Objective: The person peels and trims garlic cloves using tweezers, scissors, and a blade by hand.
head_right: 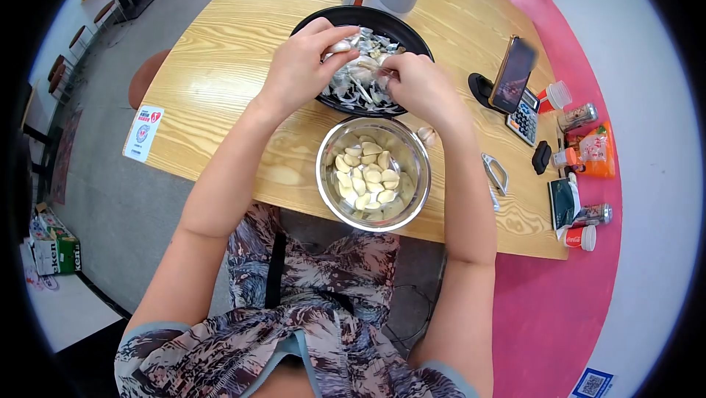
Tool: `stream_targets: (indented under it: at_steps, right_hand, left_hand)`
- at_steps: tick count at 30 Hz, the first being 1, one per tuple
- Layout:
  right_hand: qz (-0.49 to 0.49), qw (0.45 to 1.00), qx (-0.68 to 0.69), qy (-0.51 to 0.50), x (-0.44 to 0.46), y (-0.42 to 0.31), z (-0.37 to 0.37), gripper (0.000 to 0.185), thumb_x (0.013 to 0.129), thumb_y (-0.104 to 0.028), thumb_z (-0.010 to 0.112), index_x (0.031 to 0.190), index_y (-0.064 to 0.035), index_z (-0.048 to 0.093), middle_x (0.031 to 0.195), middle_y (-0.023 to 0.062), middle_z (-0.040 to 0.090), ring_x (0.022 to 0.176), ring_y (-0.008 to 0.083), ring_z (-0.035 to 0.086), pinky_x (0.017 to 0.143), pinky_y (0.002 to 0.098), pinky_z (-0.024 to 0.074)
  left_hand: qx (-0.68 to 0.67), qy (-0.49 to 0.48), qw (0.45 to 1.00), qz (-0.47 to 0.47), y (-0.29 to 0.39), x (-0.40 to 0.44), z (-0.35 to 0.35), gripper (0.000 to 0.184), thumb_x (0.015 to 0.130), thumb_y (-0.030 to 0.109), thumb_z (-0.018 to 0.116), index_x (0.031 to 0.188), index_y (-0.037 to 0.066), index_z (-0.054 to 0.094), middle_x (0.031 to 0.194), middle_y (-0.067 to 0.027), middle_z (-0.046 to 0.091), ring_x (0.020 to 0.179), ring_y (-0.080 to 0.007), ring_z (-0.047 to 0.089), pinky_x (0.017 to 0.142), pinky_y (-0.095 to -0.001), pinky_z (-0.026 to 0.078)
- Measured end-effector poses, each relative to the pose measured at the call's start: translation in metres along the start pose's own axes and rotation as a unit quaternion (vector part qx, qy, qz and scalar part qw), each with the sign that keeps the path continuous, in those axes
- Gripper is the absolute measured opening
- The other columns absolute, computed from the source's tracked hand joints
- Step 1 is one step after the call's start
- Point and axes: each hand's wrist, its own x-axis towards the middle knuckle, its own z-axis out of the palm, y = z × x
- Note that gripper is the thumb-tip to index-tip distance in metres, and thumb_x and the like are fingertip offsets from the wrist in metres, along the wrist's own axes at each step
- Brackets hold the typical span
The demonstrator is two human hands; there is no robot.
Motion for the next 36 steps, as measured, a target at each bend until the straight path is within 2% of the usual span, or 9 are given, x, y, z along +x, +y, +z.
stream_targets:
  at_steps: [4,12,13,14,19,22,24,26,36]
  right_hand:
    - [-0.056,0.986,0.144,0.059,0.019,0.011,-0.010,0.022,0.086,-0.004,0.054,0.103,0.0011,0.066,0.081,0.0126,0.068,0.074,0.0196,0.065,0.071,0.0312,0.0498]
    - [-0.049,0.958,0.274,0.070,-0.001,0.008,-0.059,0.016,0.085,-0.006,0.062,0.098,0.0012,0.067,0.078,0.0023,0.065,0.074,0.0077,0.061,0.067,0.0235,0.0459]
    - [-0.090,0.958,0.267,0.060,0.004,0.012,-0.050,0.017,0.082,-0.005,0.064,0.098,-0.0001,0.069,0.078,0.0010,0.063,0.073,0.0075,0.059,0.066,0.0243,0.0455]
    - [-0.046,0.992,0.108,0.044,0.002,0.010,-0.041,0.019,0.080,-0.005,0.064,0.098,-0.0013,0.070,0.076,-0.0004,0.060,0.070,0.0073,0.054,0.065,0.0252,0.0445]
    - [-0.095,0.943,0.290,0.132,0.009,-0.016,-0.018,0.017,0.082,-0.011,0.070,0.095,-0.0008,0.069,0.072,-0.0025,0.055,0.061,0.0058,0.045,0.056,0.0225,0.0379]
    - [-0.147,0.934,0.280,0.165,0.015,-0.024,-0.011,0.016,0.082,-0.012,0.072,0.092,0.0000,0.069,0.067,-0.0035,0.054,0.059,0.0040,0.042,0.053,0.0215,0.0337]
    - [-0.129,0.933,0.289,0.172,0.014,-0.026,-0.011,0.012,0.083,-0.009,0.071,0.090,0.0008,0.069,0.064,-0.0044,0.053,0.059,0.0028,0.040,0.052,0.0216,0.0316]
    - [-0.115,0.915,0.342,0.183,0.017,-0.024,-0.009,0.010,0.084,-0.007,0.070,0.089,0.0010,0.068,0.066,-0.0041,0.055,0.059,0.0023,0.041,0.052,0.0216,0.0330]
    - [-0.106,0.890,0.376,0.235,0.012,-0.022,-0.001,0.006,0.085,-0.002,0.067,0.090,0.0005,0.066,0.075,-0.0019,0.062,0.065,0.0017,0.050,0.057,0.0192,0.0384]
  left_hand:
    - [-0.005,-0.007,1.000,0.022,-0.005,-0.001,0.002,0.030,0.086,0.017,0.066,0.115,0.008,0.064,0.091,-0.0089,0.059,0.081,-0.0265,0.060,0.069,-0.0370,0.049]
    - [0.000,-0.003,0.999,0.051,-0.003,0.001,0.004,0.036,0.089,0.010,0.063,0.125,0.004,0.056,0.092,-0.0093,0.059,0.079,-0.0230,0.060,0.070,-0.0341,0.049]
    - [-0.080,-0.022,0.997,0.008,-0.003,0.001,0.004,0.036,0.090,0.009,0.063,0.124,0.003,0.055,0.090,-0.0093,0.062,0.079,-0.0216,0.061,0.070,-0.0334,0.049]
    - [-0.159,-0.042,0.986,-0.034,-0.002,0.001,0.003,0.036,0.090,0.008,0.062,0.124,0.003,0.053,0.089,-0.0094,0.064,0.079,-0.0202,0.063,0.071,-0.0327,0.050]
    - [-0.322,-0.091,0.935,-0.116,0.002,0.005,-0.004,0.021,0.090,0.003,0.063,0.106,-0.001,0.051,0.091,-0.0053,0.064,0.083,-0.0102,0.065,0.072,-0.0238,0.051]
    - [-0.392,-0.080,0.908,-0.124,0.005,0.006,-0.004,0.020,0.089,0.007,0.066,0.101,-0.001,0.052,0.088,-0.0098,0.068,0.081,-0.0133,0.069,0.069,-0.0267,0.054]
    - [-0.402,-0.109,0.897,-0.148,0.005,0.008,-0.007,0.021,0.091,0.005,0.064,0.107,-0.003,0.051,0.099,-0.0069,0.061,0.089,-0.0157,0.068,0.078,-0.0262,0.056]
    - [-0.521,-0.093,0.829,-0.179,0.003,0.010,-0.008,0.024,0.091,0.007,0.066,0.108,-0.003,0.053,0.100,-0.0086,0.062,0.090,-0.0172,0.068,0.080,-0.0279,0.057]
    - [-0.581,-0.075,0.781,-0.218,0.002,0.010,-0.013,0.025,0.090,0.012,0.067,0.109,0.000,0.056,0.102,-0.0092,0.063,0.090,-0.0188,0.068,0.082,-0.0300,0.059]
